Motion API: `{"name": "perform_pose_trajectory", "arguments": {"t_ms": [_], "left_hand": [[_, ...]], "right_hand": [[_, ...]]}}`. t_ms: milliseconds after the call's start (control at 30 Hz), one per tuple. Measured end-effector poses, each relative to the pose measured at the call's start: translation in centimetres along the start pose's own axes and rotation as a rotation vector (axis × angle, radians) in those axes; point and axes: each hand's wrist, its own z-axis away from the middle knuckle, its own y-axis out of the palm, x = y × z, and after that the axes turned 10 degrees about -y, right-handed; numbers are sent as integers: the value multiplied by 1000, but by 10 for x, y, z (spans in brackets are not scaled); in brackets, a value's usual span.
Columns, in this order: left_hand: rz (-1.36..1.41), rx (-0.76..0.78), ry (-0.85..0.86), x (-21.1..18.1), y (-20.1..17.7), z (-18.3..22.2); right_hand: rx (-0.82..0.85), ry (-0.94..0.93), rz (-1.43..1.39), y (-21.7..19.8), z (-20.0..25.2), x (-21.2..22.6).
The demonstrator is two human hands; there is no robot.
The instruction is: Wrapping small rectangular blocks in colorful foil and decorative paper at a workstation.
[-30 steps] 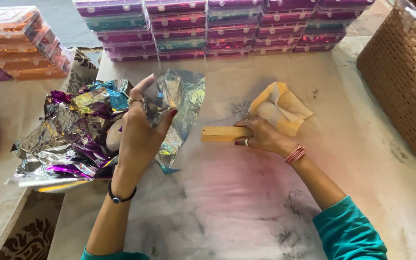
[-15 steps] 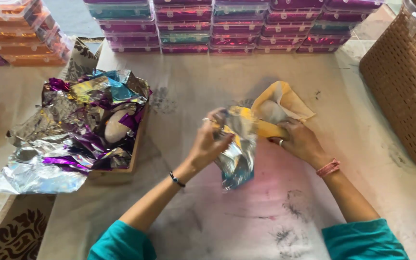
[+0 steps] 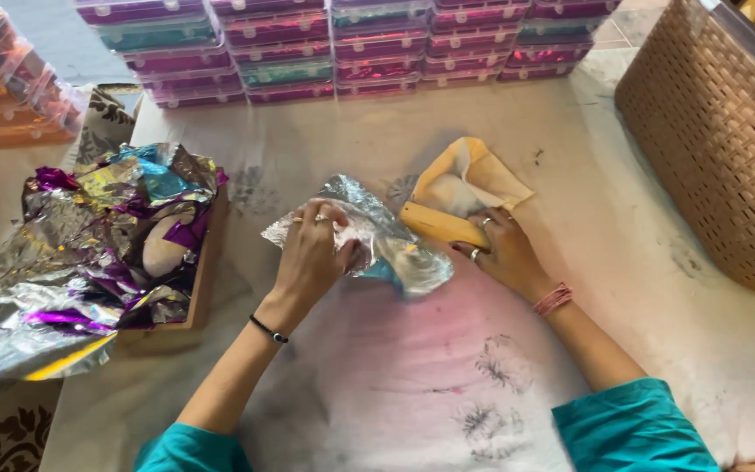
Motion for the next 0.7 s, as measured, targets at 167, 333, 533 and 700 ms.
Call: {"name": "perform_pose_trajectory", "arguments": {"t_ms": [167,333,533,700], "left_hand": [[-148,439,-137,4,17,-6],[-250,563,-276,-41,10,-1],[-380,468,-67,-28,19,8],[-420,670,26,-17,-19,-11]], "right_hand": [[-20,-68,48,3,6,-4],[-12,-65,50,2,5,-2],[-23,-6,21,9,5,-3],[-102,-7,-30,0,-1,9]]}}
